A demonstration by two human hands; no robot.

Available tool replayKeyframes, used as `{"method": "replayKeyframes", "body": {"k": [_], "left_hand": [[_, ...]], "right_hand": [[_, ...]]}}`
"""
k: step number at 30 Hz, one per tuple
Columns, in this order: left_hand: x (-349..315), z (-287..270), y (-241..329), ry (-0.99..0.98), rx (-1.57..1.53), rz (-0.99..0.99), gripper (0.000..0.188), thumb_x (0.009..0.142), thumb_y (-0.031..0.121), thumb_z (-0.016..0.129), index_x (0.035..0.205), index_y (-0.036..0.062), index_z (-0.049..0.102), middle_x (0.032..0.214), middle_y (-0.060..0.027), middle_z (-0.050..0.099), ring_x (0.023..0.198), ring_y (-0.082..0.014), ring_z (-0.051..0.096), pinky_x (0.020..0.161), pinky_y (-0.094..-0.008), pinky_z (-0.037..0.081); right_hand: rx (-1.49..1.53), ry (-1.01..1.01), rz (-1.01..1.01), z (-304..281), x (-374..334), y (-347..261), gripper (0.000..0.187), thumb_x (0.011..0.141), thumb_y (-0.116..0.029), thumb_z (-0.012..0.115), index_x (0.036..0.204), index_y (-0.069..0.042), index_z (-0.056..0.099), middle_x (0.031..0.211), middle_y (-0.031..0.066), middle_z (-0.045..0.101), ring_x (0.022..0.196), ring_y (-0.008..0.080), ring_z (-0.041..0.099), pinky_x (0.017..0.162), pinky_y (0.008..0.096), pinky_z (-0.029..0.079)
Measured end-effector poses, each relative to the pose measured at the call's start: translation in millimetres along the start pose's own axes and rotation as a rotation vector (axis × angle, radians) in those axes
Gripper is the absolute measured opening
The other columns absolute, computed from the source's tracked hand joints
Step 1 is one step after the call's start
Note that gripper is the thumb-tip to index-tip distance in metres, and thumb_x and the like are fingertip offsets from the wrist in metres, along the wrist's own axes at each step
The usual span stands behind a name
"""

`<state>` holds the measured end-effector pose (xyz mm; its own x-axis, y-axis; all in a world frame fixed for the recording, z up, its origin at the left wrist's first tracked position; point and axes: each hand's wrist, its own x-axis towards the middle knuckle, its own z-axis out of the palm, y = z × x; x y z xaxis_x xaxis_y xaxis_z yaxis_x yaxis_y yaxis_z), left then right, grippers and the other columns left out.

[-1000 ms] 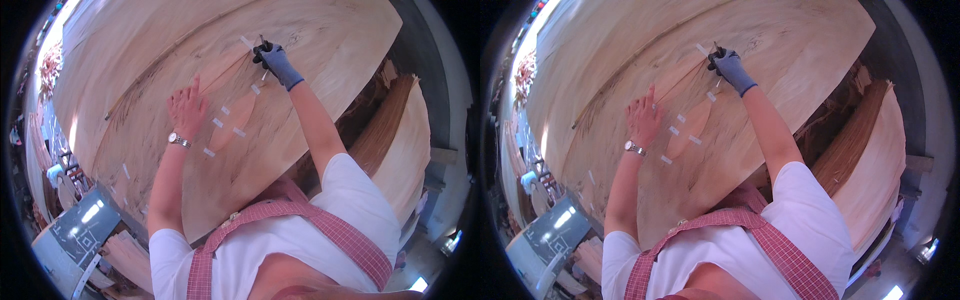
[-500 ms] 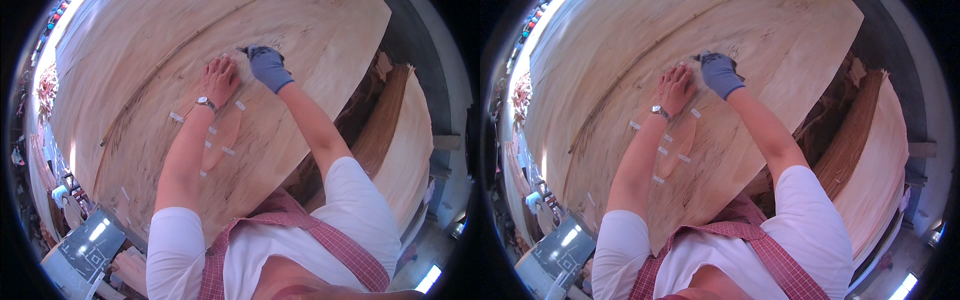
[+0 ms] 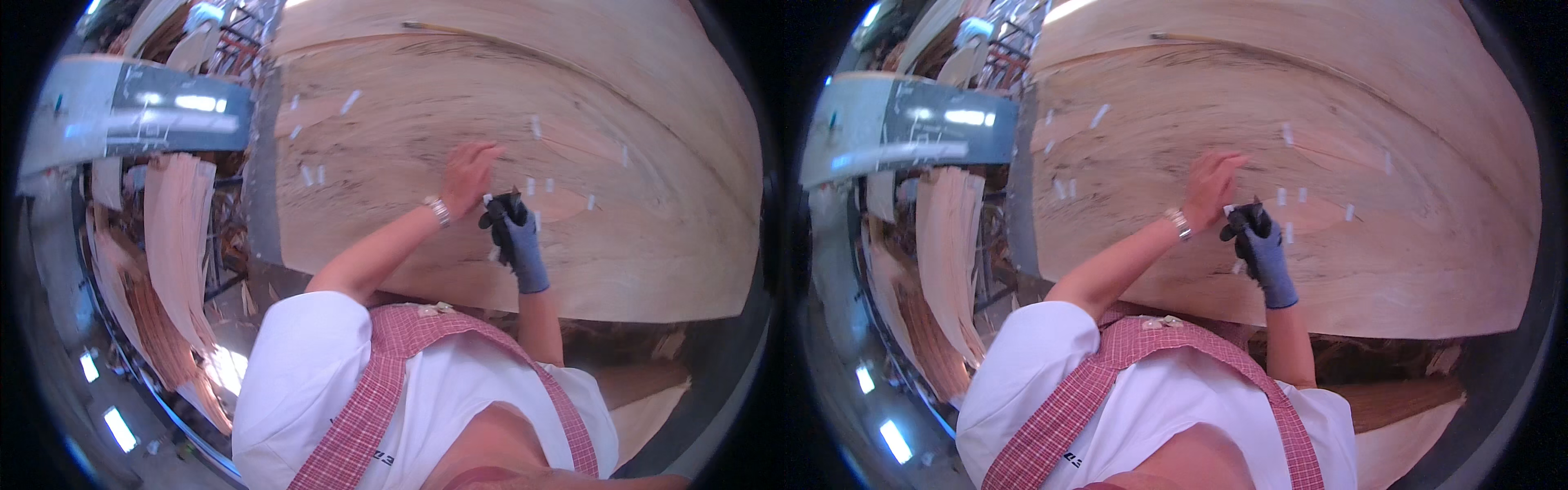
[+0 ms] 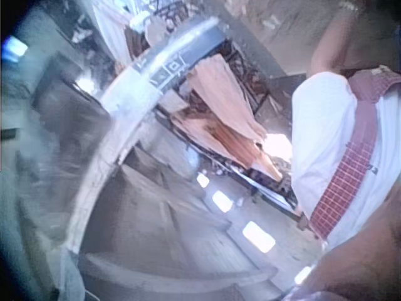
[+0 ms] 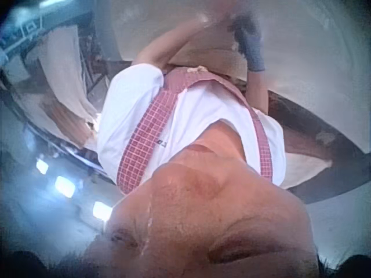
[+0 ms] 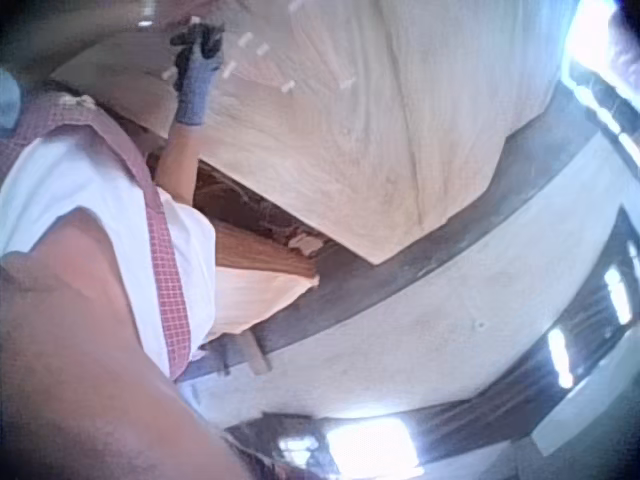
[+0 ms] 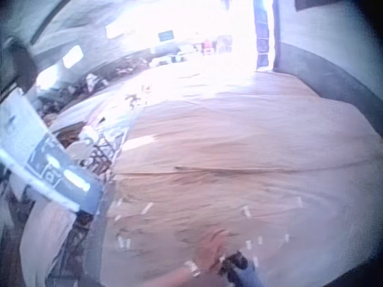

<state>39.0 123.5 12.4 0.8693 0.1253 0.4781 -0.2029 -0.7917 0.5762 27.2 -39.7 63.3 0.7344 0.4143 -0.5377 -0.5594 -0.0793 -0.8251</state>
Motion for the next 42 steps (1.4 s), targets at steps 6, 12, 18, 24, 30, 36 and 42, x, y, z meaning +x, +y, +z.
{"method": "replayKeyframes", "body": {"k": [6, 12, 18, 24, 30, 36, 42], "left_hand": [[-105.5, -135.7, -31.8, -0.036, -1.129, -1.167, 0.013, 0.098, 0.019, 0.061, 0.105, 0.0088, 0.064, 0.099, -0.0013, 0.064, 0.085, -0.0084, 0.059, 0.074, -0.0241, 0.047], [-162.7, -220.3, -101.9, -0.004, -0.956, -1.028, 0.012, 0.097, 0.018, 0.062, 0.097, 0.0072, 0.065, 0.092, 0.0015, 0.066, 0.080, -0.0061, 0.058, 0.068, -0.0212, 0.047], [-150.8, -281.7, -204.1, 0.047, -0.329, -0.580, 0.011, 0.088, 0.015, 0.071, 0.089, 0.0060, 0.064, 0.094, -0.0059, 0.059, 0.088, -0.0207, 0.057, 0.079, -0.0329, 0.046], [-109.3, -301.5, -256.0, -0.123, 0.137, -0.256, 0.020, 0.077, 0.015, 0.073, 0.092, 0.0057, 0.064, 0.102, -0.0106, 0.054, 0.101, -0.0316, 0.051, 0.088, -0.0430, 0.042], [-158.3, -306.6, -264.0, -0.134, 0.225, 0.035, 0.042, 0.082, 0.020, 0.070, 0.122, 0.0120, 0.062, 0.126, -0.0093, 0.058, 0.117, -0.0288, 0.051, 0.095, -0.0415, 0.041], [-167.9, -324.1, -242.3, -0.346, 0.251, 0.185, 0.050, 0.085, 0.033, 0.067, 0.131, 0.0131, 0.059, 0.143, -0.0032, 0.051, 0.130, -0.0273, 0.044, 0.106, -0.0442, 0.032], [-162.6, -331.8, -252.3, -0.380, 0.222, 0.159, 0.048, 0.088, 0.026, 0.064, 0.134, 0.0149, 0.057, 0.145, -0.0022, 0.050, 0.129, -0.0247, 0.046, 0.104, -0.0436, 0.034]], "right_hand": [[-0.064, -0.199, 0.003, 114.0, 6.6, 33.6, 0.021, 0.096, -0.019, 0.062, 0.111, -0.006, 0.056, 0.077, 0.0059, 0.067, 0.048, 0.0059, 0.049, 0.042, 0.0208, 0.035], [-0.102, -0.308, 0.007, 223.2, 3.8, 59.0, 0.036, 0.095, -0.015, 0.062, 0.123, -0.003, 0.044, 0.093, 0.0113, 0.069, 0.062, 0.0098, 0.059, 0.050, 0.0237, 0.046], [-0.090, -0.062, 0.118, 313.3, 10.0, 95.0, 0.024, 0.095, -0.027, 0.065, 0.101, -0.004, 0.064, 0.076, 0.0072, 0.067, 0.055, 0.0114, 0.059, 0.048, 0.0243, 0.045], [0.070, 0.107, 0.145, 381.5, 34.7, 115.2, 0.020, 0.096, -0.025, 0.063, 0.094, -0.005, 0.062, 0.072, 0.0050, 0.064, 0.053, 0.0138, 0.060, 0.044, 0.0270, 0.046], [0.036, 0.164, 0.135, 386.8, 38.1, 122.7, 0.015, 0.095, -0.021, 0.062, 0.093, -0.006, 0.063, 0.070, 0.0026, 0.063, 0.056, 0.0145, 0.062, 0.044, 0.0278, 0.047], [-0.650, 0.223, -0.298, 374.5, 41.8, 129.7, 0.018, 0.095, -0.022, 0.061, 0.092, -0.005, 0.064, 0.071, 0.0035, 0.065, 0.056, 0.0130, 0.062, 0.047, 0.0294, 0.048], [-0.366, 0.032, -0.105, 346.7, 36.5, 87.1, 0.032, 0.098, -0.036, 0.058, 0.095, -0.005, 0.063, 0.071, 0.0054, 0.067, 0.051, 0.0119, 0.058, 0.044, 0.0277, 0.043]]}}
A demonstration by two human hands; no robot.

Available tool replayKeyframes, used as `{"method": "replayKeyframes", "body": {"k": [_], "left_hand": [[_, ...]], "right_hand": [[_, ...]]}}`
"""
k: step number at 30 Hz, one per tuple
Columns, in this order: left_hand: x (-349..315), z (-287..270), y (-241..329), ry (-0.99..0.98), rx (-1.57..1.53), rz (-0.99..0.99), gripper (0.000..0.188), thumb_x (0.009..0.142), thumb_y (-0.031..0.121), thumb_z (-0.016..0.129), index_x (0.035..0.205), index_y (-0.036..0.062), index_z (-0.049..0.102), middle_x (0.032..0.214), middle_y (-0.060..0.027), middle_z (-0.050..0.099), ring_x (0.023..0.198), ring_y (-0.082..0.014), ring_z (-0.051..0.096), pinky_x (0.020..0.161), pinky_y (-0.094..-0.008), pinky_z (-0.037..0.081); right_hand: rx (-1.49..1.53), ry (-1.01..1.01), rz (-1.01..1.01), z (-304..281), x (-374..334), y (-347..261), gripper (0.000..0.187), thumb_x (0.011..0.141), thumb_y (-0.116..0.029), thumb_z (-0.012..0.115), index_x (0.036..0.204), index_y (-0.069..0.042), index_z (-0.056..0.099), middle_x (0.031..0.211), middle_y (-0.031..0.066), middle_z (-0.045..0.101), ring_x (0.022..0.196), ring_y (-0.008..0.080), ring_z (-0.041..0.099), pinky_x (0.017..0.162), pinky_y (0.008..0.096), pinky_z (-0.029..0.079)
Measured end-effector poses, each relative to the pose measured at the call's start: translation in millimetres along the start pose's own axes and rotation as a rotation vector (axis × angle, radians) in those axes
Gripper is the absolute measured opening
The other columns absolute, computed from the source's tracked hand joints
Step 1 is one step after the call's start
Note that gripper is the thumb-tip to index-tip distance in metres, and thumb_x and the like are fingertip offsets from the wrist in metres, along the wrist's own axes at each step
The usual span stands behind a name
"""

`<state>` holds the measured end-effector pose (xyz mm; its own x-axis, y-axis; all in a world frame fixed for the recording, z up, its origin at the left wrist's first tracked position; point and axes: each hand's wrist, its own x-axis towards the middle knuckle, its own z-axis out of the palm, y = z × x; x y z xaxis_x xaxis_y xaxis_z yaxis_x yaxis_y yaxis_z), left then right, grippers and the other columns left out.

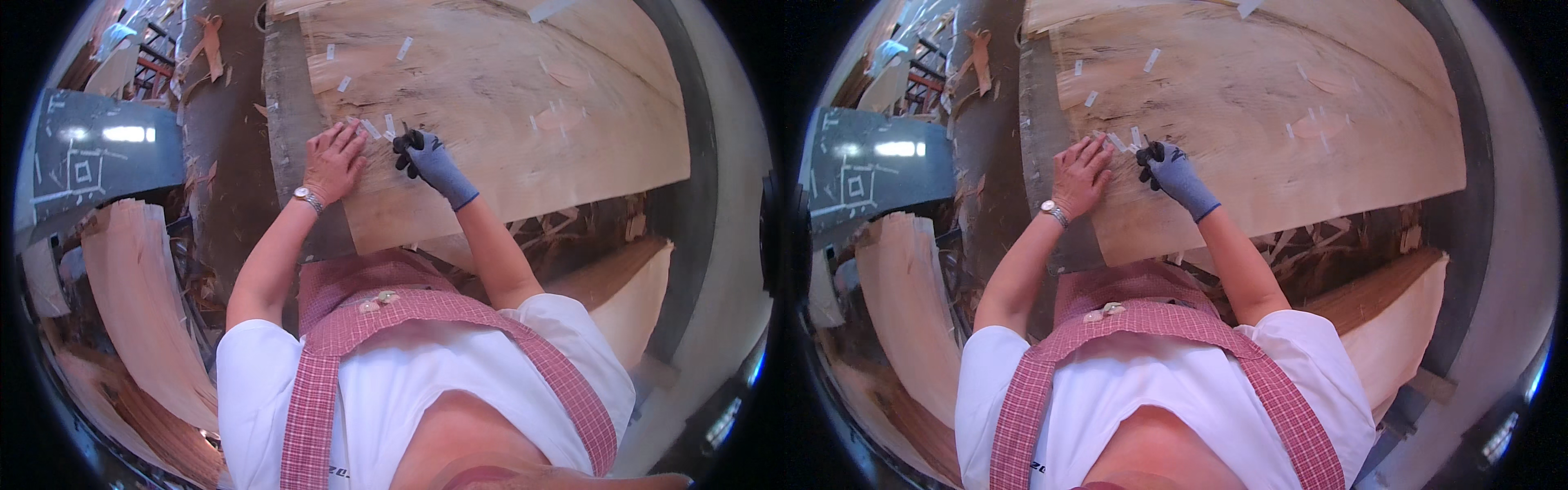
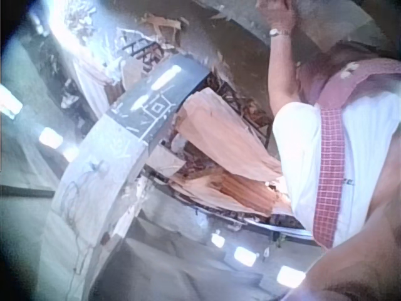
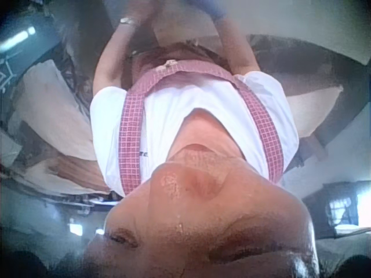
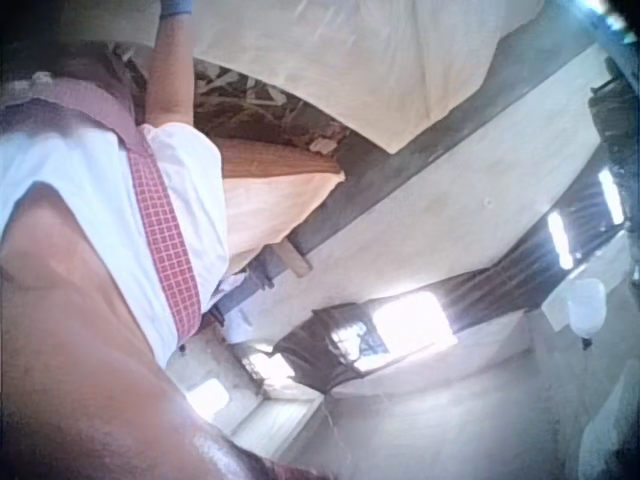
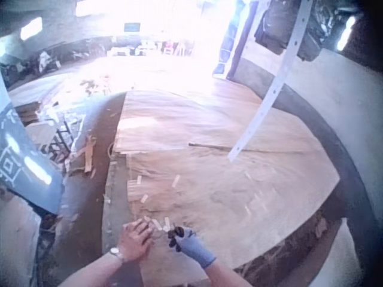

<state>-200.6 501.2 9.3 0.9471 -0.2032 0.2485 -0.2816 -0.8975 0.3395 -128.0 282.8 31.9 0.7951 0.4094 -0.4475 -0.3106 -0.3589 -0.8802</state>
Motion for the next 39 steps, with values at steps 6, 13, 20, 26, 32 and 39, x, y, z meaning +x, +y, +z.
{"method": "replayKeyframes", "body": {"k": [6, 13, 20, 26, 32, 39], "left_hand": [[13.4, -8.6, -36.7, 0.072, -0.268, -0.047, 0.054, 0.087, 0.015, 0.060, 0.139, 0.0140, 0.051, 0.141, -0.0053, 0.053, 0.127, -0.0219, 0.049, 0.106, -0.0422, 0.032], [42.7, -19.4, -71.4, 0.001, -0.189, 0.237, 0.056, 0.087, 0.015, 0.059, 0.142, 0.0113, 0.047, 0.142, -0.0058, 0.051, 0.134, -0.0229, 0.045, 0.114, -0.0425, 0.028], [73.0, -9.4, -93.7, 0.070, -0.348, 0.302, 0.055, 0.085, 0.016, 0.062, 0.138, 0.0103, 0.051, 0.138, -0.0048, 0.053, 0.127, -0.0237, 0.048, 0.104, -0.0447, 0.034], [102.4, 7.0, -90.5, -0.086, -0.195, 0.382, 0.049, 0.081, 0.014, 0.065, 0.130, 0.0131, 0.057, 0.132, -0.0027, 0.056, 0.122, -0.0238, 0.049, 0.101, -0.0425, 0.035], [104.7, 11.0, -92.7, -0.020, -0.180, 0.420, 0.042, 0.081, 0.016, 0.066, 0.123, 0.0152, 0.063, 0.127, -0.0004, 0.059, 0.117, -0.0215, 0.051, 0.100, -0.0422, 0.034], [106.9, 10.5, -93.1, -0.034, -0.173, 0.423, 0.039, 0.082, 0.019, 0.066, 0.121, 0.0171, 0.064, 0.124, 0.0011, 0.060, 0.114, -0.0204, 0.052, 0.097, -0.0425, 0.035]], "right_hand": [[0.338, 0.135, 0.177, 43.9, -15.9, 12.5, 0.033, 0.097, -0.038, 0.061, 0.101, -0.005, 0.066, 0.072, 0.0039, 0.065, 0.054, 0.0098, 0.057, 0.048, 0.0238, 0.043], [0.548, 0.521, 0.182, 92.0, -18.8, -2.2, 0.033, 0.095, -0.033, 0.065, 0.114, -0.006, 0.062, 0.073, 0.0053, 0.066, 0.051, 0.0087, 0.054, 0.046, 0.0225, 0.042], [0.477, 0.620, 0.074, 88.5, 61.3, -32.5, 0.028, 0.094, -0.028, 0.065, 0.108, -0.005, 0.056, 0.074, 0.0056, 0.066, 0.053, 0.0106, 0.057, 0.047, 0.0242, 0.044], [0.380, 0.679, 0.197, 79.4, 85.5, -23.5, 0.024, 0.092, -0.023, 0.065, 0.101, -0.004, 0.055, 0.074, 0.0064, 0.065, 0.054, 0.0126, 0.059, 0.043, 0.0267, 0.044], [0.454, 0.764, 0.215, 87.1, 88.5, -23.0, 0.025, 0.091, -0.021, 0.065, 0.104, -0.003, 0.054, 0.081, 0.0119, 0.067, 0.059, 0.0177, 0.064, 0.046, 0.0304, 0.048], [-0.467, 0.838, 0.427, 70.9, 64.6, -20.2, 0.061, 0.077, -0.046, 0.073, 0.114, -0.001, 0.053, 0.104, 0.0277, 0.067, 0.102, 0.0423, 0.064, 0.087, 0.0471, 0.051]]}}
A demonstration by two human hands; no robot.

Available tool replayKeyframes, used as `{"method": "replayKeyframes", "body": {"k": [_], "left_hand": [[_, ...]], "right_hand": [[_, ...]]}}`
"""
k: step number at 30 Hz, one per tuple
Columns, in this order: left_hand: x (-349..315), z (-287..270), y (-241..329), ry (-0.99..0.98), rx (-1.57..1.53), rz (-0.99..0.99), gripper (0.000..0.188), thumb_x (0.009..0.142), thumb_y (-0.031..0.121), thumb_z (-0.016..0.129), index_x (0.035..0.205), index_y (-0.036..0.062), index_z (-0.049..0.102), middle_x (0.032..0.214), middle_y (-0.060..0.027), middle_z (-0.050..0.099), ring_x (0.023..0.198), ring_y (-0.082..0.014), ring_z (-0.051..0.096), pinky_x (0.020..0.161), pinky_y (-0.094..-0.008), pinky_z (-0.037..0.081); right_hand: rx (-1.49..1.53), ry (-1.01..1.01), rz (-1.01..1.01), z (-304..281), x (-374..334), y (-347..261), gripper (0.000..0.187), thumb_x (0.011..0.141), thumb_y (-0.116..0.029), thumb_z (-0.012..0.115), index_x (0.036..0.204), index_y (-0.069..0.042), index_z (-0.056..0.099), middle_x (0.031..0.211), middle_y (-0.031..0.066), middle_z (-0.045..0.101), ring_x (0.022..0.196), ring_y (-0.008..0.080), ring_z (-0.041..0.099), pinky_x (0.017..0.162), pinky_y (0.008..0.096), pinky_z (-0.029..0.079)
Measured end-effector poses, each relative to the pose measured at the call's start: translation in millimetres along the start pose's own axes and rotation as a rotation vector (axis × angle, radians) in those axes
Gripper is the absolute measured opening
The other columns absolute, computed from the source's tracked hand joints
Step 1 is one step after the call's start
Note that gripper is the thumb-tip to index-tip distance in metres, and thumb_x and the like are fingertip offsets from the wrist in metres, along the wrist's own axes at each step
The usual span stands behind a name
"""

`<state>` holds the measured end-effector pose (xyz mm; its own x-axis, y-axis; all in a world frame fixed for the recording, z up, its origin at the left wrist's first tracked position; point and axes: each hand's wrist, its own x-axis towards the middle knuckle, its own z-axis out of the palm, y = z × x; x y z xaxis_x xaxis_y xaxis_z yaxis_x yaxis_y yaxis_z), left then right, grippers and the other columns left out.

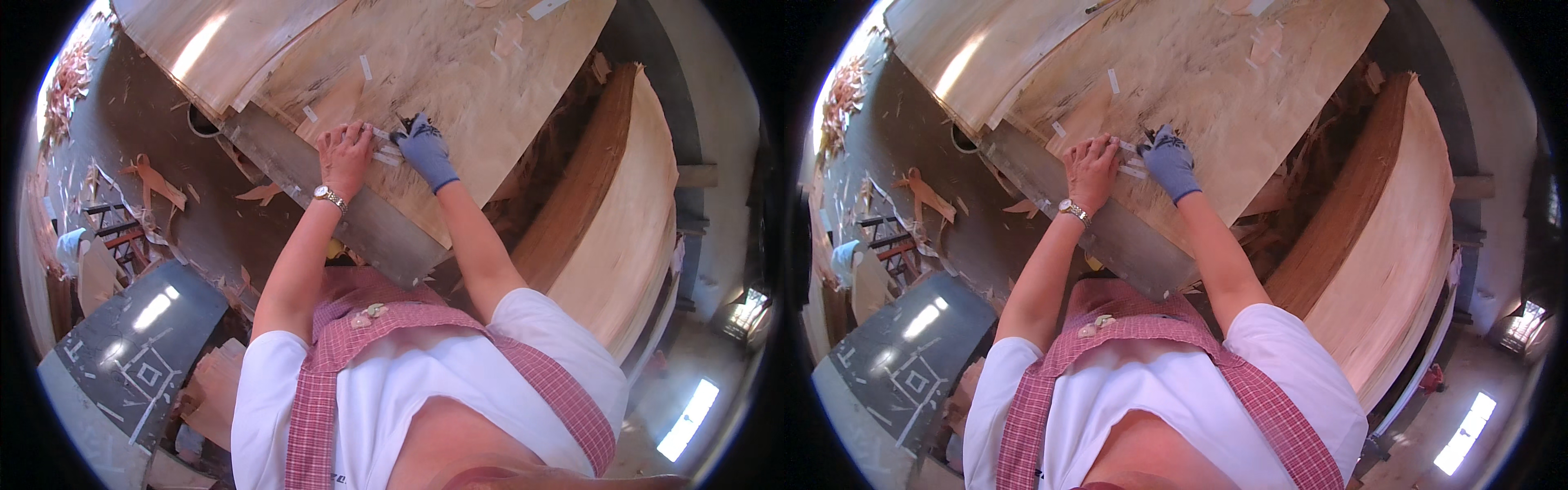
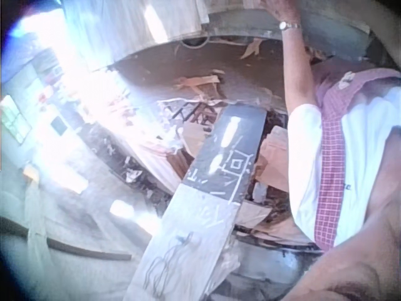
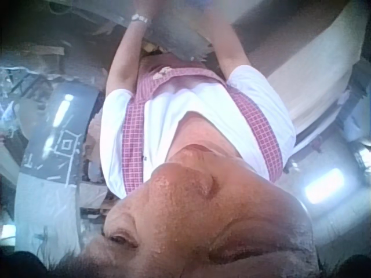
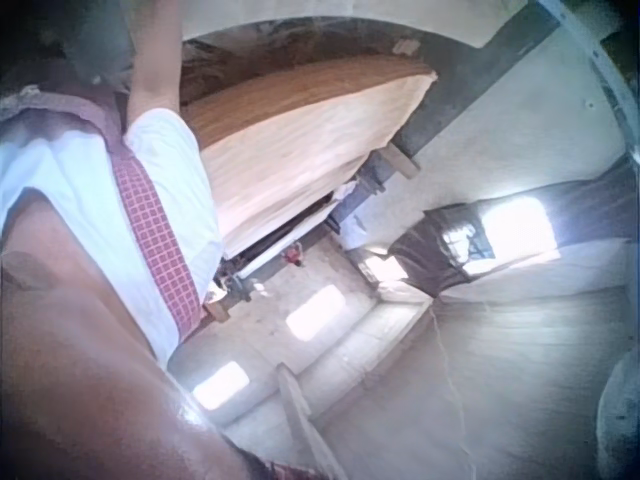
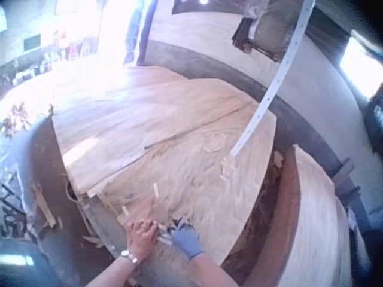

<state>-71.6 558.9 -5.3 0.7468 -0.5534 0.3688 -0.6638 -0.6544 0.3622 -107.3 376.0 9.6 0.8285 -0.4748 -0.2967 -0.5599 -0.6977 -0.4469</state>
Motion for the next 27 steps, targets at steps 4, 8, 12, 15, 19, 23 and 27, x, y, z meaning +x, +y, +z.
{"method": "replayKeyframes", "body": {"k": [4, 8, 12, 15, 19, 23, 27], "left_hand": [[14.1, -13.7, 2.2, -0.122, 0.004, -0.014, 0.033, 0.083, 0.021, 0.065, 0.116, 0.0167, 0.065, 0.123, -0.0005, 0.061, 0.113, -0.0217, 0.053, 0.095, -0.0425, 0.036], [45.0, -42.8, -48.7, -0.133, -0.191, 0.103, 0.034, 0.084, 0.021, 0.063, 0.118, 0.0153, 0.064, 0.120, -0.0023, 0.062, 0.111, -0.0237, 0.055, 0.095, -0.0408, 0.037], [121.8, -68.1, -160.1, 0.153, 0.053, -0.004, 0.032, 0.086, 0.023, 0.063, 0.116, 0.0138, 0.064, 0.118, -0.0073, 0.064, 0.111, -0.0266, 0.057, 0.096, -0.0439, 0.039], [155.1, -79.2, -238.4, 0.034, 0.026, -0.045, 0.034, 0.086, 0.024, 0.062, 0.117, 0.0115, 0.063, 0.118, -0.0094, 0.063, 0.110, -0.0290, 0.058, 0.095, -0.0463, 0.040], [150.9, -71.8, -232.1, -0.253, -0.039, 0.135, 0.043, 0.086, 0.028, 0.063, 0.123, 0.0061, 0.060, 0.124, -0.0137, 0.061, 0.119, -0.0314, 0.054, 0.098, -0.0482, 0.041], [126.0, -55.4, -210.3, -0.229, -0.152, 0.153, 0.053, 0.085, 0.029, 0.064, 0.128, 0.0005, 0.055, 0.134, -0.0177, 0.054, 0.130, -0.0331, 0.044, 0.106, -0.0482, 0.034], [127.2, -60.2, -201.6, -0.283, -0.280, 0.137, 0.053, 0.084, 0.030, 0.066, 0.126, -0.0007, 0.054, 0.127, -0.0187, 0.056, 0.124, -0.0337, 0.048, 0.104, -0.0487, 0.035]], "right_hand": [[0.043, 0.015, 0.008, 3.8, -6.0, 8.6, 0.057, 0.078, -0.044, 0.072, 0.112, -0.001, 0.054, 0.103, 0.0261, 0.067, 0.102, 0.0415, 0.064, 0.086, 0.0465, 0.051], [0.085, 0.065, 0.035, -6.8, -19.2, -12.4, 0.045, 0.086, -0.040, 0.065, 0.110, -0.003, 0.056, 0.105, 0.0231, 0.068, 0.101, 0.0410, 0.064, 0.085, 0.0481, 0.051], [0.082, 0.220, -0.055, -3.7, 7.2, -63.4, 0.042, 0.091, -0.041, 0.060, 0.110, -0.003, 0.057, 0.104, 0.0226, 0.067, 0.098, 0.0420, 0.063, 0.084, 0.0496, 0.050], [0.215, 0.232, -0.101, -3.1, 83.3, -136.0, 0.045, 0.092, -0.045, 0.058, 0.112, -0.005, 0.057, 0.103, 0.0224, 0.067, 0.097, 0.0418, 0.063, 0.085, 0.0491, 0.049], [0.391, 0.545, 0.136, -10.5, 237.2, -199.8, 0.061, 0.089, -0.054, 0.060, 0.119, -0.002, 0.052, 0.112, 0.0232, 0.066, 0.105, 0.0399, 0.063, 0.089, 0.0469, 0.049], [0.202, 0.469, 0.402, -0.2, 313.7, -217.2, 0.091, 0.077, -0.052, 0.071, 0.138, 0.002, 0.031, 0.125, 0.0293, 0.059, 0.115, 0.0410, 0.060, 0.097, 0.0436, 0.048], [0.314, 0.639, 0.424, -2.1, 300.1, -187.7, 0.072, 0.077, -0.038, 0.069, 0.130, 0.002, 0.040, 0.115, 0.0263, 0.064, 0.106, 0.0369, 0.065, 0.090, 0.0434, 0.052]]}}
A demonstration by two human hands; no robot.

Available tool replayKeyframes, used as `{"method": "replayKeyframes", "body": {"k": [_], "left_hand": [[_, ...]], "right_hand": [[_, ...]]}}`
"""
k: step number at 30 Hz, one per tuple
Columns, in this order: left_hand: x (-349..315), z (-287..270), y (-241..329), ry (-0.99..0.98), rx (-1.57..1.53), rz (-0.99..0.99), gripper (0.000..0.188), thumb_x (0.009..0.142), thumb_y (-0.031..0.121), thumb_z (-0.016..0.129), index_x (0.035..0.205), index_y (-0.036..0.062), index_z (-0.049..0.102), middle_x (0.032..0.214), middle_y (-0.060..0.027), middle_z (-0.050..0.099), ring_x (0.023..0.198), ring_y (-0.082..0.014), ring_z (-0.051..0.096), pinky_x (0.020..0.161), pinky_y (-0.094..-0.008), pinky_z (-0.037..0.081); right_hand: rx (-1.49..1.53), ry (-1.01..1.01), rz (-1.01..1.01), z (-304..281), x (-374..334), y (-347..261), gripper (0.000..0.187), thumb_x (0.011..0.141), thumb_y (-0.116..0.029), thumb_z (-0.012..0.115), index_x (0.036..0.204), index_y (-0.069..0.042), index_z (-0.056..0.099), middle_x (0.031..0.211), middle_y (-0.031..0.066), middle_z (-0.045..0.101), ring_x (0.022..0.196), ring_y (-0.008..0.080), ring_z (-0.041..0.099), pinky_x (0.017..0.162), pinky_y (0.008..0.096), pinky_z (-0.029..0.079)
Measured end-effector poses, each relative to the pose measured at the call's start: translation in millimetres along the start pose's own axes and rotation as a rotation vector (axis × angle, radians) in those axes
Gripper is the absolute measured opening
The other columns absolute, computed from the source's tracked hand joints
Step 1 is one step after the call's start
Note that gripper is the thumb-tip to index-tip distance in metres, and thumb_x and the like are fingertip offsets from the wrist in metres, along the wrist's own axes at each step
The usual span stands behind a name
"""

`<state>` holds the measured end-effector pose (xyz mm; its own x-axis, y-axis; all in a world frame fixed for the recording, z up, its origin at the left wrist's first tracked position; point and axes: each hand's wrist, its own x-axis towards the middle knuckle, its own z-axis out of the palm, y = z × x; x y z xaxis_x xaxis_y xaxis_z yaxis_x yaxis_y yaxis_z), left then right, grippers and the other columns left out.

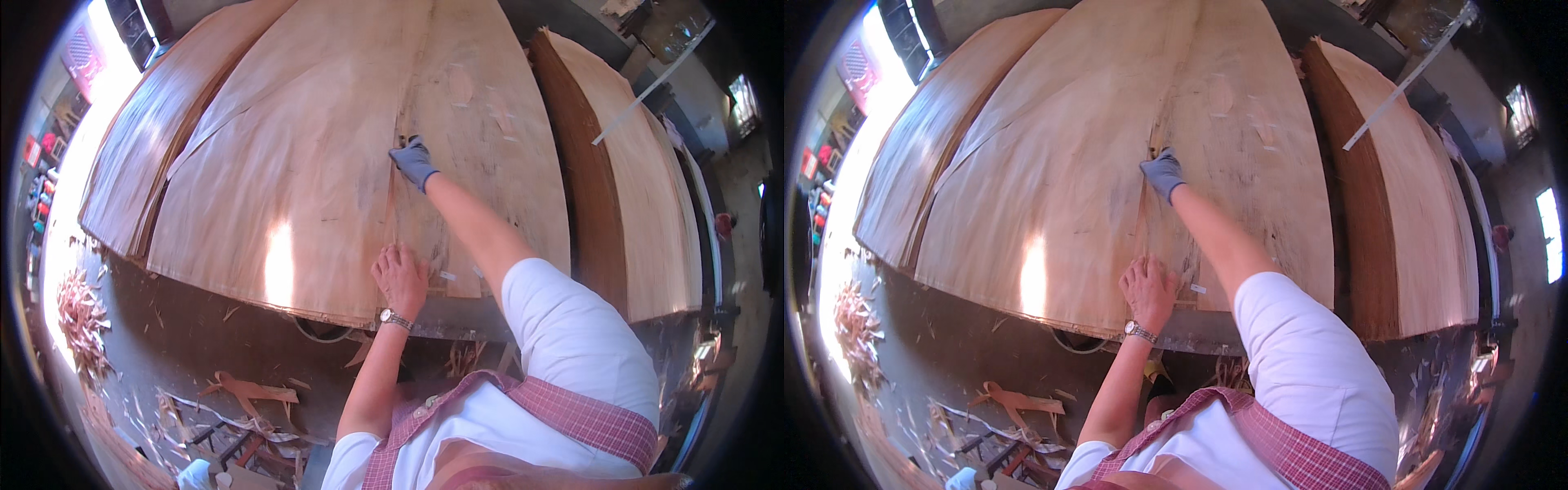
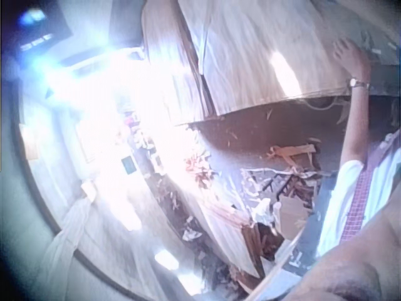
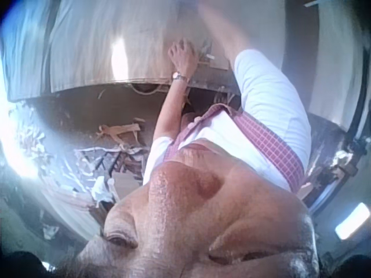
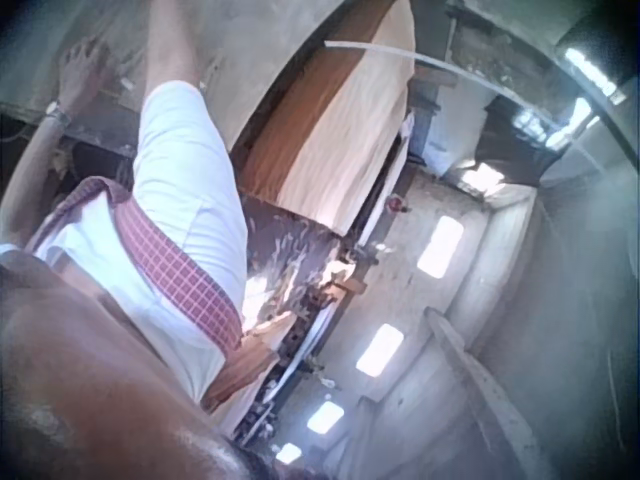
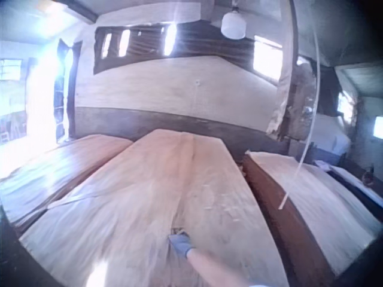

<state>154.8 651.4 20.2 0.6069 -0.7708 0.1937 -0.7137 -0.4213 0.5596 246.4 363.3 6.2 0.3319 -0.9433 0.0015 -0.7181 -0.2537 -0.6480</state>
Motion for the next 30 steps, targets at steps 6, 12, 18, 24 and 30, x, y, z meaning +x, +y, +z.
{"method": "replayKeyframes", "body": {"k": [6, 12, 18, 24, 30], "left_hand": [[31.9, 22.8, -19.1, 0.078, -0.458, -0.267, 0.059, 0.077, 0.028, 0.075, 0.123, -0.0002, 0.053, 0.118, -0.0212, 0.058, 0.109, -0.0404, 0.055, 0.093, -0.0467, 0.044], [71.5, 18.8, 10.1, -0.303, -0.217, -0.161, 0.063, 0.072, 0.019, 0.078, 0.125, -0.0002, 0.053, 0.097, -0.0209, 0.069, 0.091, -0.0386, 0.066, 0.081, -0.0448, 0.052], [104.6, 41.9, 202.0, -0.348, -0.404, 0.158, 0.078, 0.074, 0.023, 0.075, 0.142, 0.0024, 0.042, 0.121, -0.0244, 0.063, 0.112, -0.0376, 0.061, 0.094, -0.0430, 0.049], [117.7, 169.1, 383.4, -0.494, -0.203, 0.358, 0.071, 0.072, 0.025, 0.072, 0.136, 0.0047, 0.047, 0.123, -0.0236, 0.061, 0.116, -0.0388, 0.057, 0.098, -0.0456, 0.046], [96.0, 280.0, 501.4, -0.533, -0.118, 0.545, 0.053, 0.069, 0.023, 0.072, 0.116, 0.0065, 0.054, 0.108, -0.0218, 0.065, 0.106, -0.0402, 0.061, 0.091, -0.0486, 0.049]], "right_hand": [[0.717, -0.092, 0.241, -143.8, -49.0, 103.0, 0.022, 0.090, -0.034, 0.066, 0.098, -0.013, 0.065, 0.063, -0.0032, 0.052, 0.047, 0.0091, 0.045, 0.044, 0.0267, 0.035], [0.100, 0.094, 0.060, -269.4, -284.6, 310.2, 0.029, 0.098, -0.026, 0.056, 0.120, -0.006, 0.055, 0.080, 0.0091, 0.066, 0.069, 0.0219, 0.065, 0.063, 0.0380, 0.051], [-0.103, -0.055, 0.260, -340.0, -441.6, 341.5, 0.042, 0.095, -0.022, 0.055, 0.134, -0.008, 0.048, 0.107, 0.0246, 0.065, 0.097, 0.0423, 0.063, 0.082, 0.0484, 0.051], [0.041, -0.098, 0.204, -328.5, -432.1, 393.9, 0.047, 0.092, -0.023, 0.057, 0.135, -0.008, 0.047, 0.113, 0.0259, 0.063, 0.097, 0.0437, 0.063, 0.083, 0.0494, 0.050], [0.337, -0.094, 0.140, -338.9, -397.4, 427.5, 0.048, 0.090, -0.024, 0.060, 0.134, -0.009, 0.048, 0.104, 0.0256, 0.066, 0.093, 0.0434, 0.064, 0.081, 0.0498, 0.051]]}}
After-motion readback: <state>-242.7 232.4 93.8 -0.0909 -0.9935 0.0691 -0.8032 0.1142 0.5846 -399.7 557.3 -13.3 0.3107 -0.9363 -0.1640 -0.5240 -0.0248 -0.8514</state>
